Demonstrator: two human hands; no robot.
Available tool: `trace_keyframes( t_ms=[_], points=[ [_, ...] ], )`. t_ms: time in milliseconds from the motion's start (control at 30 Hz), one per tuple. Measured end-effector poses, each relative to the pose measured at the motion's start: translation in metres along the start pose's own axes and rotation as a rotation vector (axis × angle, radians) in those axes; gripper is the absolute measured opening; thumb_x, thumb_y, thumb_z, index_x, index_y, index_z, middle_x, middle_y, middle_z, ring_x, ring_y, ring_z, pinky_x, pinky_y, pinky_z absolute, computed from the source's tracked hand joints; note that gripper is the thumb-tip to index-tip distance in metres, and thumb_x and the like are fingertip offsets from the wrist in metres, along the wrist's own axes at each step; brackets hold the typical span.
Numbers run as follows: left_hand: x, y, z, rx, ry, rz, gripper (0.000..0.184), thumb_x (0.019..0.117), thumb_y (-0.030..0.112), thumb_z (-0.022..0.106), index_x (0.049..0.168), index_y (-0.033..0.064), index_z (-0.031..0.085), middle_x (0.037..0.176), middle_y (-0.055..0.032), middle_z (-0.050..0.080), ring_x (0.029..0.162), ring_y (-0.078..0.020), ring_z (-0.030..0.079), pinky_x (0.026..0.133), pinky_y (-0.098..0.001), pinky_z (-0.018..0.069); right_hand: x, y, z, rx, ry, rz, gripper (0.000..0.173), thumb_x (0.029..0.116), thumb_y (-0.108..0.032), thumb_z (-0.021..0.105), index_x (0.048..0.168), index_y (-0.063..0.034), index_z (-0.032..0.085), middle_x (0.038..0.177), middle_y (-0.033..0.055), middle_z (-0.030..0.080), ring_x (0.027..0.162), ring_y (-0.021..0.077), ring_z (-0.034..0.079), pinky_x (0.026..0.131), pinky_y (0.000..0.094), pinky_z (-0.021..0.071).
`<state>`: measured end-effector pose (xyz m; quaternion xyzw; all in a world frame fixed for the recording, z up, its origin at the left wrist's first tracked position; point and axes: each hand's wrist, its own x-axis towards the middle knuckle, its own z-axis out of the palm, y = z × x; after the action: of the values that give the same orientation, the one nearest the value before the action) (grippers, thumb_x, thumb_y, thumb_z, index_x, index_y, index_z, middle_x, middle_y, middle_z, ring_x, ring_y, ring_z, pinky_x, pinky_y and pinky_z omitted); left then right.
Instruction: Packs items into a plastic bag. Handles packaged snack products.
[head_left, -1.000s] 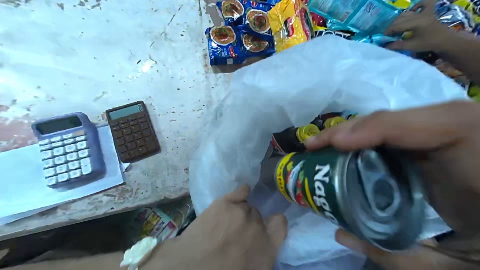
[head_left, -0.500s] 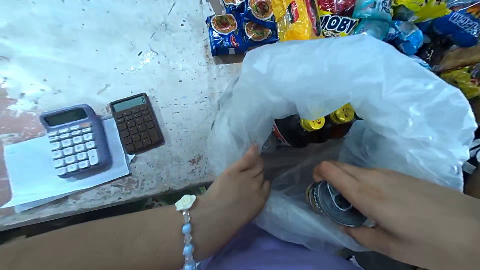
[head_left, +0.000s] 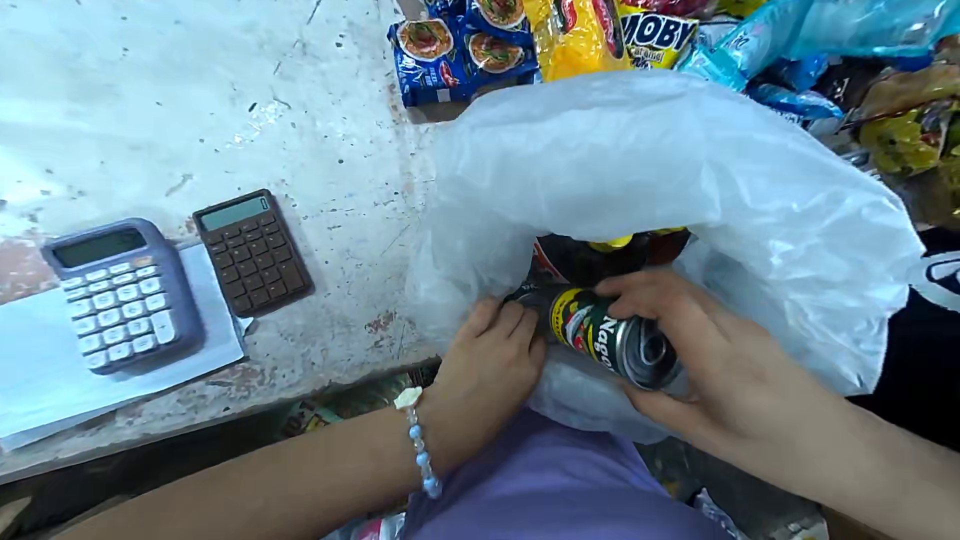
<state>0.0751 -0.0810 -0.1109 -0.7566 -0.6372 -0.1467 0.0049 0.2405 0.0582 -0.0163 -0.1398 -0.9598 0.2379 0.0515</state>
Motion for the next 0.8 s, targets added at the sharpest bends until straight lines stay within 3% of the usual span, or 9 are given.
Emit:
trace_keyframes(
  t_ms=[100, 233, 300, 367, 433, 533, 633, 700, 800],
  points=[
    [-0.001, 0.001, -0.001, 0.04, 0.004, 0.002, 0.021, 0.0844, -0.007, 0.06, 0.095, 0.0061, 0.073, 0.094, -0.0136, 0.07, 0.089, -0.0289, 0.069, 0.085, -0.0474, 0.0493, -0.002, 0.003, 0.014, -0.01, -0.052, 0.049, 0.049, 0.0776, -0.013, 0.071, 0.123, -0.0025, 0.058, 0.118, 0.0179, 0.067, 0.105, 0.0261, 0.068, 0.085, 0.0306, 0.0576],
    [0.0, -0.009, -0.005, 0.148, -0.058, -0.032, 0.038, 0.0864, -0.011, 0.058, 0.119, 0.0025, 0.071, 0.11, -0.0138, 0.069, 0.09, -0.0269, 0.067, 0.077, -0.0419, 0.0482, -0.005, 0.005, 0.018, -0.02, -0.049, 0.081, 0.049, 0.0799, -0.014, 0.071, 0.125, -0.0017, 0.057, 0.12, 0.0177, 0.066, 0.106, 0.025, 0.067, 0.087, 0.0302, 0.0571],
    [0.001, -0.011, -0.006, 0.19, -0.096, -0.04, 0.041, 0.088, -0.013, 0.056, 0.124, 0.002, 0.069, 0.113, -0.0147, 0.068, 0.09, -0.0267, 0.065, 0.076, -0.0413, 0.0457, -0.005, 0.003, 0.021, -0.033, -0.046, 0.089, 0.048, 0.0803, -0.014, 0.072, 0.125, -0.0018, 0.057, 0.12, 0.0179, 0.065, 0.107, 0.0262, 0.067, 0.086, 0.032, 0.058],
    [0.0, -0.009, -0.006, 0.223, -0.052, -0.012, 0.034, 0.0899, -0.011, 0.054, 0.117, -0.0006, 0.071, 0.11, -0.0166, 0.07, 0.088, -0.0265, 0.067, 0.075, -0.0406, 0.0462, -0.007, 0.0, 0.024, -0.056, -0.032, 0.093, 0.047, 0.0807, -0.012, 0.071, 0.125, -0.0018, 0.058, 0.122, 0.019, 0.065, 0.108, 0.0284, 0.067, 0.086, 0.0341, 0.0586],
    [-0.004, -0.01, -0.004, 0.213, 0.054, 0.054, 0.023, 0.0923, -0.008, 0.051, 0.1, 0.0002, 0.071, 0.103, -0.0152, 0.069, 0.084, -0.0259, 0.065, 0.076, -0.0409, 0.0457, -0.009, -0.003, 0.027, -0.069, 0.02, 0.098, 0.047, 0.0814, -0.014, 0.071, 0.125, -0.0013, 0.058, 0.123, 0.0205, 0.065, 0.107, 0.0284, 0.068, 0.084, 0.0333, 0.059],
    [-0.01, -0.012, 0.0, 0.145, 0.134, 0.123, 0.022, 0.0933, -0.007, 0.05, 0.084, 0.0034, 0.066, 0.084, -0.0115, 0.066, 0.079, -0.0253, 0.063, 0.081, -0.0409, 0.0447, -0.009, -0.006, 0.028, -0.061, 0.117, 0.124, 0.047, 0.0849, -0.021, 0.071, 0.125, -0.001, 0.055, 0.121, 0.0184, 0.067, 0.105, 0.0213, 0.068, 0.085, 0.0272, 0.0573],
    [-0.013, -0.006, 0.002, 0.065, 0.088, 0.087, 0.019, 0.09, -0.006, 0.053, 0.081, 0.0031, 0.067, 0.08, -0.0134, 0.07, 0.084, -0.027, 0.07, 0.083, -0.0414, 0.0479, -0.004, -0.011, 0.033, -0.073, 0.145, 0.169, 0.05, 0.0861, -0.024, 0.071, 0.127, -0.0003, 0.053, 0.118, 0.018, 0.066, 0.101, 0.0203, 0.069, 0.082, 0.0276, 0.0573],
    [-0.013, -0.002, 0.006, 0.026, 0.077, 0.054, 0.017, 0.0891, -0.006, 0.054, 0.082, 0.0033, 0.067, 0.08, -0.0151, 0.072, 0.084, -0.0283, 0.072, 0.083, -0.0413, 0.0507, -0.001, -0.015, 0.041, -0.082, 0.129, 0.197, 0.051, 0.0842, -0.019, 0.073, 0.127, 0.0016, 0.055, 0.118, 0.0198, 0.065, 0.099, 0.0265, 0.069, 0.08, 0.0345, 0.0589],
    [-0.012, -0.001, 0.009, 0.01, 0.107, 0.025, 0.018, 0.0903, -0.006, 0.053, 0.081, 0.0027, 0.065, 0.071, -0.0133, 0.067, 0.07, -0.0264, 0.069, 0.078, -0.0399, 0.0497, 0.004, -0.021, 0.053, -0.083, 0.124, 0.23, 0.05, 0.0852, -0.017, 0.075, 0.127, 0.0022, 0.056, 0.122, 0.021, 0.063, 0.103, 0.0321, 0.069, 0.083, 0.0406, 0.0593]
  ],
)
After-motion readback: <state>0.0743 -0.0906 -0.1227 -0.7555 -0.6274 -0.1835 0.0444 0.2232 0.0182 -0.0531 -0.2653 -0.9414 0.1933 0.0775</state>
